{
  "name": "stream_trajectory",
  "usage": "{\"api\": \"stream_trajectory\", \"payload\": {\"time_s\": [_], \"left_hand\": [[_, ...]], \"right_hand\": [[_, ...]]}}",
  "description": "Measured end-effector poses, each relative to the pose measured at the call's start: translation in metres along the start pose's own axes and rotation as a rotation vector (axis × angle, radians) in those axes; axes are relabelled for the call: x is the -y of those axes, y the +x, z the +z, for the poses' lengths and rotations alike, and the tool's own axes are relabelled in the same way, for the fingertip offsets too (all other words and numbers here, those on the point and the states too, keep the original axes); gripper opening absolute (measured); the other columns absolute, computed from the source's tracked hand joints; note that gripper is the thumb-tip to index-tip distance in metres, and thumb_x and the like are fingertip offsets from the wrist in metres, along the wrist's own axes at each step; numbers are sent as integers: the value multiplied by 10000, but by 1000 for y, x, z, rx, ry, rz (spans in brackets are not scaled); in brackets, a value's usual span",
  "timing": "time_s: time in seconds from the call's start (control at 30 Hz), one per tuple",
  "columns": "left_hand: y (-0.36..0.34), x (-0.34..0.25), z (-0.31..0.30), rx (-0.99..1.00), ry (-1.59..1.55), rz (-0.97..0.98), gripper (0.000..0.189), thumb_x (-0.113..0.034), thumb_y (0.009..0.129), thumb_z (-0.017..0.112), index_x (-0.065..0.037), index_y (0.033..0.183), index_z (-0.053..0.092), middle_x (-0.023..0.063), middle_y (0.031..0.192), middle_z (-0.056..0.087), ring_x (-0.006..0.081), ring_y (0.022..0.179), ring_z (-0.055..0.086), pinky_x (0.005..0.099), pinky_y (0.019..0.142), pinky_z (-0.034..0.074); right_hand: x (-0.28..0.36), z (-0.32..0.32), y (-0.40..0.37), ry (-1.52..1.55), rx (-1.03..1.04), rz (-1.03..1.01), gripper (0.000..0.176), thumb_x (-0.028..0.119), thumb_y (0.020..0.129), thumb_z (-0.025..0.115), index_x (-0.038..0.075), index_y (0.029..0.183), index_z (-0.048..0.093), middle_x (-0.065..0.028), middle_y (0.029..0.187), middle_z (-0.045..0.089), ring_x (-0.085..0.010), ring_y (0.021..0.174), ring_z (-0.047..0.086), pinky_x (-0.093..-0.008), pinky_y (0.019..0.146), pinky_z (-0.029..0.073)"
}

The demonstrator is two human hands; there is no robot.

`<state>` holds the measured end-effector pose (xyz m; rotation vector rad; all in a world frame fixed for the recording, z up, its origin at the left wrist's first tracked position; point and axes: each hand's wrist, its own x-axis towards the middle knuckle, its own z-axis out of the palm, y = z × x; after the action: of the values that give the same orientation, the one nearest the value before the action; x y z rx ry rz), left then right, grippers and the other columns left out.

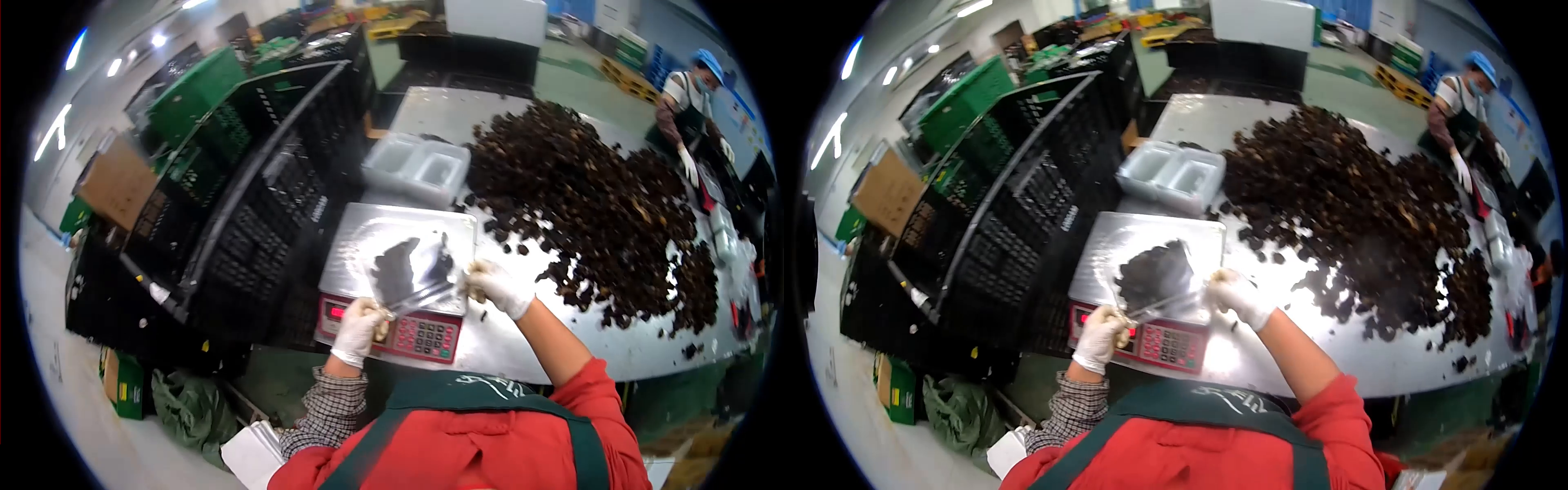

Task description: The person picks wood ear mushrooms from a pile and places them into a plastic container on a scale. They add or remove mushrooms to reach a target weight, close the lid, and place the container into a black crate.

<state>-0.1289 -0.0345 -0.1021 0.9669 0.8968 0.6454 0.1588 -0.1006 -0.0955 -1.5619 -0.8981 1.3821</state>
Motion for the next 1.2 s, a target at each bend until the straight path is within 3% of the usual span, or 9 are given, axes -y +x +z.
{"api": "stream_trajectory", "payload": {"time_s": [0.3, 0.53, 0.63, 0.67, 0.73, 0.87, 1.0, 1.1, 1.2], "left_hand": [[-24, -53, 45, -86, 326, 513, 119, 3, 838, 599, -50, 859, 495, -35, 725, 511, 20, 632, 468, 168, 570, 395], [-72, -152, 85, 31, 118, 803, 264, 81, 808, 629, -35, 1018, 520, 17, 885, 576, 87, 798, 566, 221, 753, 478], [-83, -205, 89, 242, 265, 1118, 404, -153, 720, 807, -44, 961, 502, 79, 1131, 490, 160, 989, 518, 313, 877, 447], [-90, -210, 100, 146, 193, 1106, 689, -327, 687, 829, -22, 1196, 477, 66, 1185, 543, 169, 1034, 541, 312, 918, 429], [-80, -223, 89, 73, 68, 1128, 482, -233, 816, 730, -35, 1184, 490, 41, 1109, 584, 153, 948, 580, 281, 828, 477], [-83, -308, 61, -175, 123, 1033, 164, -72, 837, 675, -69, 896, 522, -32, 792, 540, 51, 714, 545, 189, 628, 456], [-52, -373, -22, -569, 739, 1138, 197, -125, 810, 715, -70, 829, 527, -40, 728, 511, 40, 656, 508, 185, 538, 419], [-13, -379, -75, -895, 1393, 1116, 339, -229, 745, 747, -4, 808, 502, 29, 690, 541, 127, 660, 542, 298, 601, 437], [73, -371, -178, -608, 1316, 824, 385, -283, 725, 739, 19, 839, 528, 70, 721, 595, 171, 649, 574, 319, 553, 430]], "right_hand": [[35, 2, -39, 337, -59, -357, 96, 15, 777, 524, 58, 861, 507, -59, 727, 610, -57, 518, 444, -192, 462, 358], [116, -4, -73, 516, 135, -685, 161, 114, 830, 599, 63, 930, 484, -42, 782, 561, -67, 561, 461, -197, 497, 399], [159, 5, -87, 539, 183, -789, 160, 116, 858, 615, 71, 938, 484, -38, 800, 560, -67, 598, 467, -203, 535, 403], [170, 12, -95, 502, 187, -796, 153, 106, 874, 616, 72, 951, 488, -37, 818, 569, -71, 615, 489, -206, 551, 422], [180, 28, -98, 438, 178, -864, 161, 113, 880, 619, 61, 964, 491, -35, 841, 590, -79, 650, 525, -209, 594, 453], [171, 21, -106, 288, 47, -837, 479, 76, 854, 609, -14, 1280, 408, -108, 1138, 550, -121, 833, 564, -251, 737, 496], [86, -41, -88, 64, -342, -625, 323, 100, 875, 591, -31, 1168, 556, -103, 1059, 612, -132, 907, 581, -250, 770, 492], [-55, -80, -81, -145, -563, -312, 170, 120, 897, 560, -15, 972, 632, -58, 796, 624, -116, 688, 580, -247, 628, 493], [-166, -48, -102, -397, -590, -130, 212, 165, 865, 586, 23, 1017, 628, -132, 931, 656, -225, 863, 640, -333, 777, 511]]}}
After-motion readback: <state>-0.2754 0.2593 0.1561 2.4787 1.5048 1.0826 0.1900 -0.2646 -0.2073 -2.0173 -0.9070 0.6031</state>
